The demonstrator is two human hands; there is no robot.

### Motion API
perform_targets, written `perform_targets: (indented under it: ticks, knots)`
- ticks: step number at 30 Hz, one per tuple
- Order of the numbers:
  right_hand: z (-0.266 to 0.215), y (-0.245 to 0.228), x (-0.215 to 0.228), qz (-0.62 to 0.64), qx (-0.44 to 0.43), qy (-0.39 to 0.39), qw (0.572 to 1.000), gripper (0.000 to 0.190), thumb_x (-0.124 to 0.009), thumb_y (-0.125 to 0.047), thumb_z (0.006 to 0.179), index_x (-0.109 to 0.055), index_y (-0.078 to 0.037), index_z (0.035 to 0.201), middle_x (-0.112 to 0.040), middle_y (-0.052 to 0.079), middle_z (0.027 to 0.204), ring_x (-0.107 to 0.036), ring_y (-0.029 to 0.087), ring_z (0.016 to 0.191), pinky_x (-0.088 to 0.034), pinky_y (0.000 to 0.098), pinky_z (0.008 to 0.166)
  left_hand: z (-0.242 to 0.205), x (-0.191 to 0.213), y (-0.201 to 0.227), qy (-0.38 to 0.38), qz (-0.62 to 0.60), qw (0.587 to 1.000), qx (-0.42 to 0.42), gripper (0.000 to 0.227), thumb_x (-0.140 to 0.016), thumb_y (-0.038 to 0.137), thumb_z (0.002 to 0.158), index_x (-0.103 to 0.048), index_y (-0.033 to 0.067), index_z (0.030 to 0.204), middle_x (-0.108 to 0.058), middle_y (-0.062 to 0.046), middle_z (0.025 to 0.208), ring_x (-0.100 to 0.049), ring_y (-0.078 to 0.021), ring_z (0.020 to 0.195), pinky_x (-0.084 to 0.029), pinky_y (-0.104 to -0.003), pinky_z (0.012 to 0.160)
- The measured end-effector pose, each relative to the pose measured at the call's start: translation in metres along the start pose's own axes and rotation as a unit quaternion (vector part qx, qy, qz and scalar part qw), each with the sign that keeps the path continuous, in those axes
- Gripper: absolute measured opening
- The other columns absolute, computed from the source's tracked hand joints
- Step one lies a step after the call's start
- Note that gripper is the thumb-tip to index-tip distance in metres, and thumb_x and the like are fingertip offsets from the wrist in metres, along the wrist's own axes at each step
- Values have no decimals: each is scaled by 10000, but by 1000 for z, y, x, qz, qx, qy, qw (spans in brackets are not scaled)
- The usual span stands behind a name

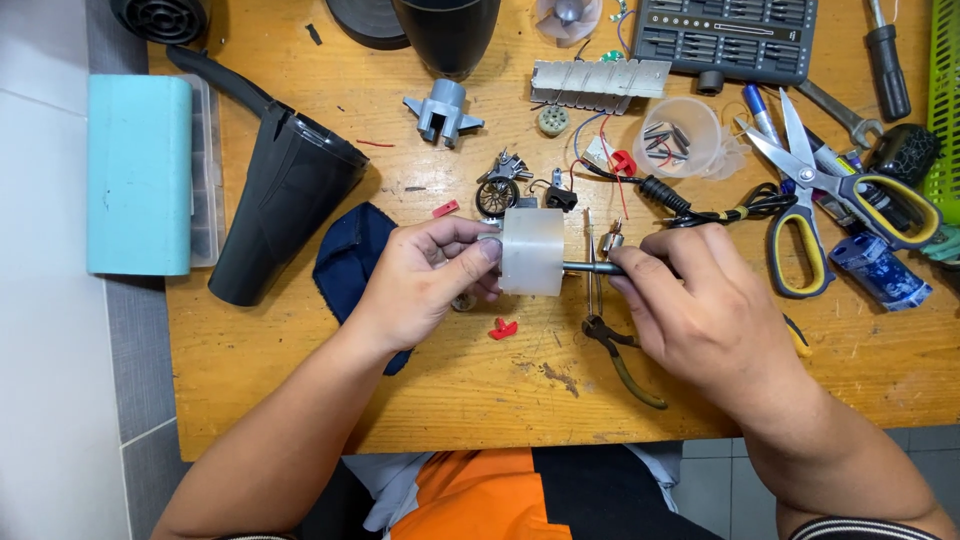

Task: The person assembles small electronic components on a wooden workbench. They use a screwdriver to tighten screws on a white plastic housing and a small cylindrical metal part. The person handles various tools and parts, including pliers and wires, while working on the assembly.

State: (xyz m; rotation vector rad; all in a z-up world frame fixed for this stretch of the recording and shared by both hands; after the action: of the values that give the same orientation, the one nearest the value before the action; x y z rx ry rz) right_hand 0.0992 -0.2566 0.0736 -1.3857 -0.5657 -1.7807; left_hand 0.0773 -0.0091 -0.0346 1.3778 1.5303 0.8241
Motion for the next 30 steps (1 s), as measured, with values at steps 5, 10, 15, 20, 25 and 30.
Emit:
perform_targets:
  ticks: [5, 10, 15, 20, 25, 30]
  knots:
    - [-10, 5, -8, -37, -13, -25, 999, 112, -823, -215, 1105, -794, -149, 1190, -739, 57, 944, -717, 292, 783, -569, 437, 638, -1, -4, 1, -13, -10, 1000, -3, 332, -795, 195, 1054, -790, -21, 1306, -850, -192, 909, -843, -227, 778, -707, -313, 698]
    - [-2, 0, -6, 1, 7, -24, 1000, 353, -783, -227, 1140, -785, 7, 1404, -652, 138, 1004, -614, 363, 838, -523, 481, 730, -2, -3, 4, -9, -2, 1000, 7, 340, -789, 235, 1055, -795, -11, 1290, -857, -187, 883, -833, -218, 742, -657, -297, 642]
    - [-2, -1, -1, 14, -4, -8, 1000, 172, -804, -162, 1159, -792, -41, 1279, -640, 149, 1074, -617, 358, 896, -561, 449, 818, -2, -2, 6, -5, 7, 1000, 10, 359, -780, 253, 1058, -808, -13, 1297, -860, -180, 879, -832, -209, 740, -654, -286, 639]
    - [-8, 3, -2, -20, -25, -8, 999, 143, -821, -191, 1152, -823, -139, 1285, -656, 104, 1084, -658, 324, 788, -567, 449, 646, 1, -1, -7, -17, -13, 999, 25, 408, -729, 271, 1095, -762, -5, 1395, -834, -189, 893, -830, -226, 747, -648, -288, 627]
    - [-7, 1, 3, -20, -24, -3, 1000, 131, -851, -180, 1165, -840, -116, 1279, -675, 114, 1101, -656, 311, 797, -573, 431, 659, 0, -2, -5, -20, 1, 1000, 15, 427, -704, 281, 1109, -761, 4, 1430, -828, -154, 974, -850, -225, 787, -682, -285, 656]
    - [-7, 0, 7, -26, -22, 2, 999, 105, -875, -177, 1174, -844, -111, 1249, -678, 111, 1085, -650, 303, 783, -570, 419, 660, 0, 0, -9, -33, -10, 999, 9, 463, -680, 314, 1120, -746, 2, 1456, -841, -173, 998, -850, -230, 783, -701, -289, 666]
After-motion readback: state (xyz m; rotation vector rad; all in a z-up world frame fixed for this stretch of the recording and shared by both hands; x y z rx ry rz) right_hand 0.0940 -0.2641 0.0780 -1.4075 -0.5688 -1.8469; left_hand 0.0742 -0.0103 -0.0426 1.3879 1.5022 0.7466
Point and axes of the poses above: each hand's wrist, its own z-axis towards the middle knuckle, its own x-axis out of the back of the hand, y = z × x, the point moved 8 cm from there along z, towards the middle knuckle
